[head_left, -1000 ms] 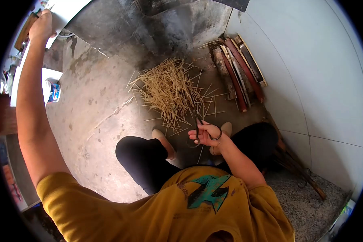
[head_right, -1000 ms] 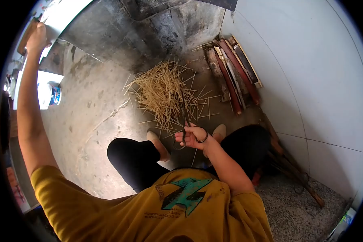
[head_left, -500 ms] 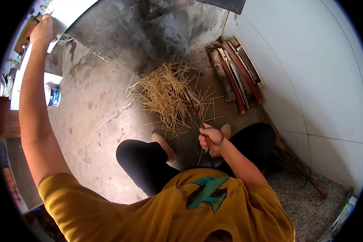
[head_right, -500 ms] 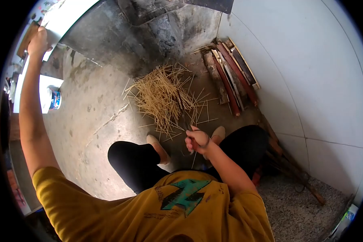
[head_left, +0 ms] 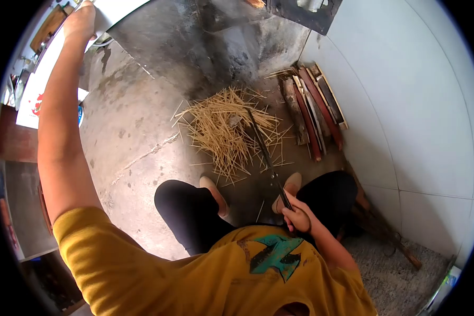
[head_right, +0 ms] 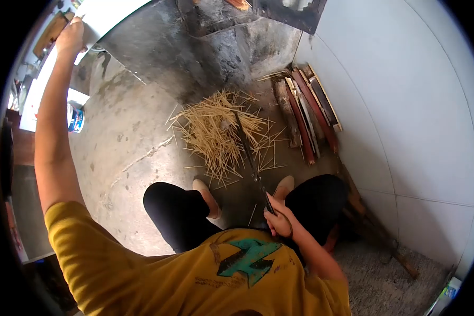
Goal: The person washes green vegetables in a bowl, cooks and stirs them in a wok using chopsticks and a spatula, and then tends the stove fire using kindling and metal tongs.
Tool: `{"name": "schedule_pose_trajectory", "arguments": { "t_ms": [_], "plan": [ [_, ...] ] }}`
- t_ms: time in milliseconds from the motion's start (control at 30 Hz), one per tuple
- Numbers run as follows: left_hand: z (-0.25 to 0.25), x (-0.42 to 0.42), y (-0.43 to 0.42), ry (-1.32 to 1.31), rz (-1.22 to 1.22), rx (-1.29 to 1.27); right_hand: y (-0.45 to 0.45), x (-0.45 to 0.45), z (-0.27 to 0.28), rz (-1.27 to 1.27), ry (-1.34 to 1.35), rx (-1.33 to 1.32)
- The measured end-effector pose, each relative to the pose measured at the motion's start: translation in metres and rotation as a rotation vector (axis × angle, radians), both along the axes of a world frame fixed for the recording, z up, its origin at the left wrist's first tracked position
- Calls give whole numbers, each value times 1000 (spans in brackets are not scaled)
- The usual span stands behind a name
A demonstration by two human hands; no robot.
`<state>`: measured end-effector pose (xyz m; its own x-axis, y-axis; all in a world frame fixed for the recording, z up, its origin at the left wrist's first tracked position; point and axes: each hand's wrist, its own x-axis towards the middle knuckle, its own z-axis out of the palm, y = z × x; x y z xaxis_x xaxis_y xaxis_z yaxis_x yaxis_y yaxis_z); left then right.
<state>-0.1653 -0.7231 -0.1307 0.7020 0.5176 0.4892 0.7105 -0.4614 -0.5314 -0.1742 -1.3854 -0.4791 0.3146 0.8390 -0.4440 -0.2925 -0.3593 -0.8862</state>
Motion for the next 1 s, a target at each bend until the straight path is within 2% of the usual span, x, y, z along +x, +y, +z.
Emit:
{"name": "schedule_pose_trajectory", "arguments": {
  "t_ms": [33, 100, 167, 367, 433, 533, 600, 633, 700, 833, 1000],
  "plan": [
    [-2, -1, 0, -5, -14, 20, -13, -9, -40, -20, -86, 55],
    [-2, 1, 7, -2, 20, -25, 2, -4, 34, -13, -194, -75],
    [-2, 1, -5, 4, 30, 10, 9, -5, 72, -9, -226, -167],
    [-3, 7, -11, -105, 79, -39, 2, -5, 94, -48, -349, -247],
    [-2, 6, -17, -63, 76, -32, -4, -3, 101, -55, -393, -248],
    [1, 7, -11, -100, 81, -106, -5, 4, 111, -121, -543, -153],
    [-4, -1, 16, -34, -15, -5, -1, 14, 125, -148, -586, -177],
    [-6, -4, 32, -14, -60, 39, 3, 21, 133, -163, -612, -184],
    [-2, 0, 24, -52, 15, -124, 16, 39, 151, -175, -625, -198],
    [-2, -5, 49, 92, -3, 10, 49, 78, 166, -192, -798, -171],
    [-1, -1, 18, -69, 29, -136, 99, 120, 183, -225, -799, -196]
  ]
}}
